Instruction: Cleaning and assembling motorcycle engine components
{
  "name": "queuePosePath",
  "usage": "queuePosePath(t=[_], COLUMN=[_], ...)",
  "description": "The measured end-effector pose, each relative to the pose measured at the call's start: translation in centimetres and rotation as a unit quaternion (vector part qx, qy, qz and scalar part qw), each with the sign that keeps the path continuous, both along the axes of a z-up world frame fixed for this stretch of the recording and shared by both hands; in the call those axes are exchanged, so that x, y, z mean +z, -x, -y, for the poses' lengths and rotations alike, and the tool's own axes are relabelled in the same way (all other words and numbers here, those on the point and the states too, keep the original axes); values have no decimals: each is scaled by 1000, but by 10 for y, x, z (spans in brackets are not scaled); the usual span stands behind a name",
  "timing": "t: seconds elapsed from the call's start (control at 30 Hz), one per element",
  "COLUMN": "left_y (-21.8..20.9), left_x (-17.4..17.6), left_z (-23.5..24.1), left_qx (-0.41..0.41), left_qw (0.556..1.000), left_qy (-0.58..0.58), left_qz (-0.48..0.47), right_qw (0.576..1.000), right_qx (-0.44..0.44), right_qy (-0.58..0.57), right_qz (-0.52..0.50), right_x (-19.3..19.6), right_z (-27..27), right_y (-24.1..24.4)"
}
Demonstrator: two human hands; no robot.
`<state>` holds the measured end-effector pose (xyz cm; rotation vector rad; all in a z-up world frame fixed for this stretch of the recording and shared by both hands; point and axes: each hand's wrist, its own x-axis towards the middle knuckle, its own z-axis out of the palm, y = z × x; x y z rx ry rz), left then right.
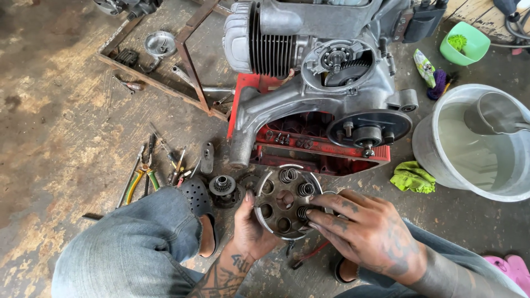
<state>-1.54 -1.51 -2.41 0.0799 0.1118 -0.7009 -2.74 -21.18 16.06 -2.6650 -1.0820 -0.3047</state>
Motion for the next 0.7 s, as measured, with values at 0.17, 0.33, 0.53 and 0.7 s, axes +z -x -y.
queuePosePath(t=[0.17, 0.33, 0.53, 0.7], left_y=[-16, -24, -30, -28], left_x=[26, 36, 45, 43], left_z=[-3, -23, -42, -41], left_qx=[-8, 49, 109, 118], left_qw=[998, 998, 991, 989], left_qy=[-57, 30, 73, 92], left_qz=[15, 33, 13, 15], right_qw=[992, 977, 967, 975], right_qx=[-39, -171, -195, -166], right_qy=[-117, -113, 97, 106], right_qz=[-22, -65, -133, -99], right_x=[-3, 1, -98, -129], right_z=[16, 31, 65, 42], right_y=[-10, -50, -101, -111])
